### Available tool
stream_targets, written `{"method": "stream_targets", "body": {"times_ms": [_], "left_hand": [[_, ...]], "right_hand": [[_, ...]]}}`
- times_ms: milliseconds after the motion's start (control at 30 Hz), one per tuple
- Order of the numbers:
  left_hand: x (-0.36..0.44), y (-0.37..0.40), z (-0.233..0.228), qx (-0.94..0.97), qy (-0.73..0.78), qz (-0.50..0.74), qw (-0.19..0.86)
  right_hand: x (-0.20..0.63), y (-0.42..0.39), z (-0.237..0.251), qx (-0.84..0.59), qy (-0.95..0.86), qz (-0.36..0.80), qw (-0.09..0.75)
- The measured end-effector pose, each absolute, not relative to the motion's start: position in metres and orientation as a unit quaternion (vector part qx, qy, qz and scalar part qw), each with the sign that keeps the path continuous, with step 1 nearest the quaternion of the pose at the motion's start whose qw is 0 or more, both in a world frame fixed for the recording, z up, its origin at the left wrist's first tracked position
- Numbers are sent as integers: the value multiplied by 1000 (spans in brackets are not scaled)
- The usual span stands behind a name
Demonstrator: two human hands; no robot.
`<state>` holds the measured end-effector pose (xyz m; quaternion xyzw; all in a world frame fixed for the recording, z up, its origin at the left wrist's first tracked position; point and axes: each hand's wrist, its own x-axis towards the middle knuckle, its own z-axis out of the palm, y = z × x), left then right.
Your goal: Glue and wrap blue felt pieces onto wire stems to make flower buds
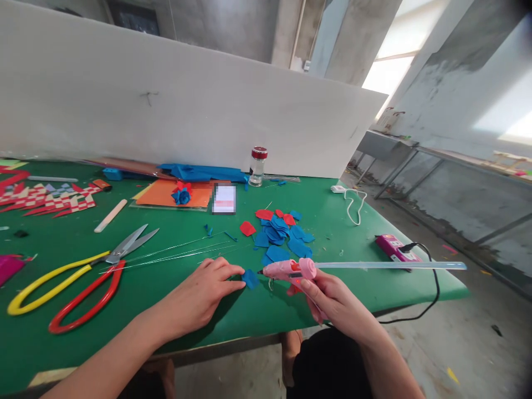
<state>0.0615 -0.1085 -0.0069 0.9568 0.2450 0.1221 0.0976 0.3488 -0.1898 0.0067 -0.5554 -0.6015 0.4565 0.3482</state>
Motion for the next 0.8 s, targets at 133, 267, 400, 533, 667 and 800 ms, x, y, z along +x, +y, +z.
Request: {"method": "stream_targets", "body": {"times_ms": [133, 267, 400, 533, 667, 800], "left_hand": [[58, -106, -3, 956, 237, 126, 117], [58, -105, -4, 956, 238, 118, 123], [59, -105, -5, 958, 242, 102, 116], [59, -105, -7, 958, 237, 112, 119], [59, -105, -8, 959, 240, 102, 116], [59, -106, -8, 960, 239, 95, 110]], "right_hand": [[350, -191, 6, -550, -603, 462, 347], [348, -193, 7, -553, -606, 465, 332], [344, -193, 6, -556, -609, 464, 324], [342, -193, 5, -557, -622, 448, 321], [341, -194, 7, -557, -647, 411, 320], [339, -195, 11, -542, -664, 408, 316]]}}
